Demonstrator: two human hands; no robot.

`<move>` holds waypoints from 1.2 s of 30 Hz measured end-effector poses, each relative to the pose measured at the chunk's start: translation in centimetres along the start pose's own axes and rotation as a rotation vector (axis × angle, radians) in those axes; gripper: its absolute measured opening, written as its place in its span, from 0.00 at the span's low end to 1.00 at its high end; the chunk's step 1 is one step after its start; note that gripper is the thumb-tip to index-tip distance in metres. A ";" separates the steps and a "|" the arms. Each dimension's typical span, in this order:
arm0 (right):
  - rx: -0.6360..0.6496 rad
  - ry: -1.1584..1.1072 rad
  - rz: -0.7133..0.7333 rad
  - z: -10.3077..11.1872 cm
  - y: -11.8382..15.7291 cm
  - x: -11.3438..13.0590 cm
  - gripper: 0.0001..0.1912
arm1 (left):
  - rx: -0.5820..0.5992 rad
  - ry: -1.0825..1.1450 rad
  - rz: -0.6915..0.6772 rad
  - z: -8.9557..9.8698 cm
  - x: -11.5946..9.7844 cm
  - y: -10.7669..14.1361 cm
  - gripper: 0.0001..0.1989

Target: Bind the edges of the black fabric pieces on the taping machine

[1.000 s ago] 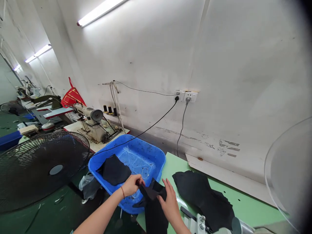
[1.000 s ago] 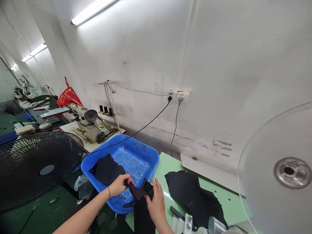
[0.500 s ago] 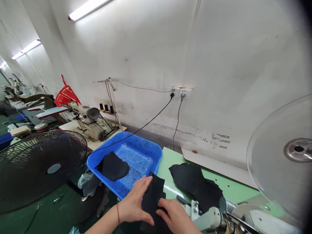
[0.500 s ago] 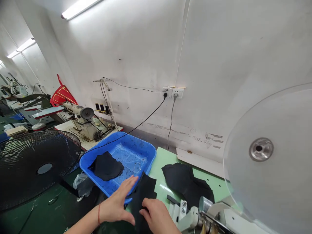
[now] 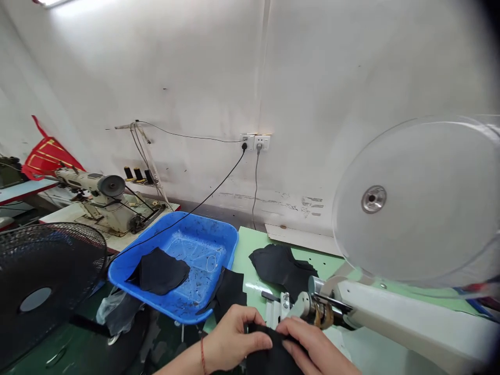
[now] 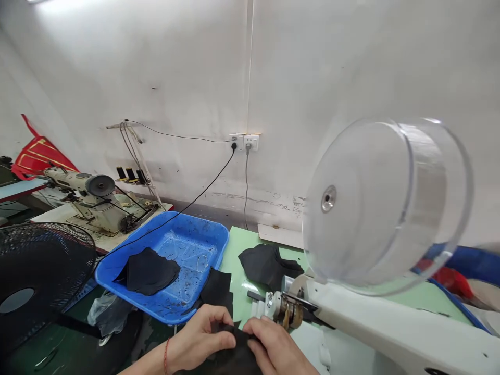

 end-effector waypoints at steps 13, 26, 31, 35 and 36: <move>-0.116 -0.267 -0.202 1.2 1.2 -1.1 0.08 | 0.007 -0.077 -0.025 -2.6 -1.9 0.5 0.05; -0.116 -0.375 -0.299 0.7 2.2 -2.4 0.12 | -0.028 0.021 0.026 -3.4 -0.1 0.0 0.15; -0.097 -0.507 -0.304 -0.2 2.3 -3.0 0.14 | -0.059 0.067 0.056 -3.8 -0.2 -0.3 0.08; -0.094 -0.591 -0.316 -0.7 2.3 -3.6 0.16 | -0.166 -0.026 0.009 -4.3 -1.0 -1.0 0.08; -0.104 -0.602 -0.324 -0.6 2.4 -3.8 0.16 | -0.148 -0.023 -0.015 -4.7 -1.2 -1.1 0.10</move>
Point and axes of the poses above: each hand's wrist, its own y-axis away from the middle knuckle, its own z-axis out of the back of the hand, x = y × z, the point moved 9 cm from there along -y, towards the middle knuckle, and after that the axes turned 5 degrees about z, right-handed, at the moved point
